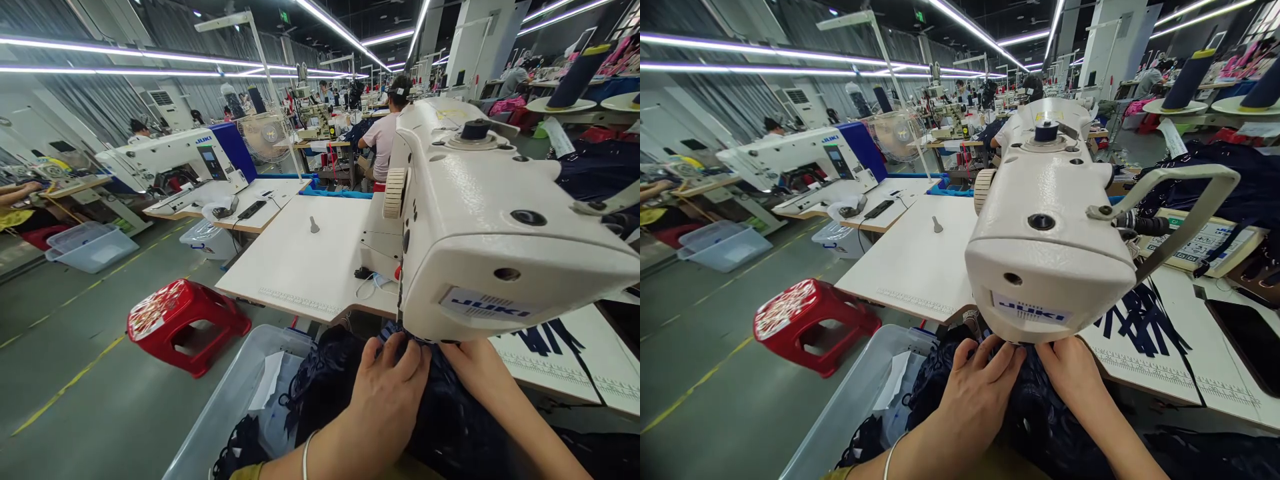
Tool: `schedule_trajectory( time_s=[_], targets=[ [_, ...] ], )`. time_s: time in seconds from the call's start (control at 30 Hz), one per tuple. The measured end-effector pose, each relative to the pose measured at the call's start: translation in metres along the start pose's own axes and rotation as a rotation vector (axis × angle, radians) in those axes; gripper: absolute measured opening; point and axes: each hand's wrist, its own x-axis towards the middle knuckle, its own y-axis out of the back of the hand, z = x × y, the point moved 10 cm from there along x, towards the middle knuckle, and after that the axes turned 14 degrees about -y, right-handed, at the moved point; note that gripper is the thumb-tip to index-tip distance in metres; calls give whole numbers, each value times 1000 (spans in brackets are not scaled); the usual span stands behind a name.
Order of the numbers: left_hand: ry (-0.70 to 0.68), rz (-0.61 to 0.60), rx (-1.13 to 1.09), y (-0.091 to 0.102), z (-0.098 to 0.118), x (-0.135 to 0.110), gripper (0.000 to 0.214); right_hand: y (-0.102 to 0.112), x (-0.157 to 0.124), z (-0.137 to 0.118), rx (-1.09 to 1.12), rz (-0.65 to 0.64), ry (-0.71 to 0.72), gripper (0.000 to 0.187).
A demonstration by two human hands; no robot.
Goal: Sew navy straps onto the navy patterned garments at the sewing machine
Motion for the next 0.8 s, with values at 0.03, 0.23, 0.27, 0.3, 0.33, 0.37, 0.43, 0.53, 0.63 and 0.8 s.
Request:
schedule_trajectory(
  time_s=[0.03, 0.23, 0.27, 0.3, 0.33, 0.37, 0.43, 0.53, 0.63, 0.8],
  targets=[
    [-1, 2, 4, 1, 1, 0, 37, 0, 0, 0, 3, -4, 10, 39],
    [7, -4, 29, 2, 1, 2, 37, 0, -1, -1, 27, -13, 34, 37],
    [6, -9, 30, 2, 1, 2, 37, -1, -1, 0, 26, -17, 29, 38],
    [5, -13, 33, 1, 1, 2, 37, -1, -1, 0, 25, -18, 25, 39],
    [6, -13, 37, 1, 1, 3, 37, -1, -1, 0, 24, -15, 24, 40],
    [5, -13, 43, 1, 1, 3, 37, -1, -1, 0, 23, -11, 28, 40],
    [7, -11, 60, 1, 0, 3, 36, -1, -1, -2, 17, -2, 45, 40],
    [-1, -19, 83, 1, 1, 3, 35, -1, -2, -4, -2, 4, 68, 40],
    [-20, -26, 96, 1, 3, 3, 34, 0, -2, -7, -19, 19, 111, 38],
    [1, -1, 114, 4, 1, 2, 33, -5, -1, 2, -80, 9, 46, 38]
  ],
)
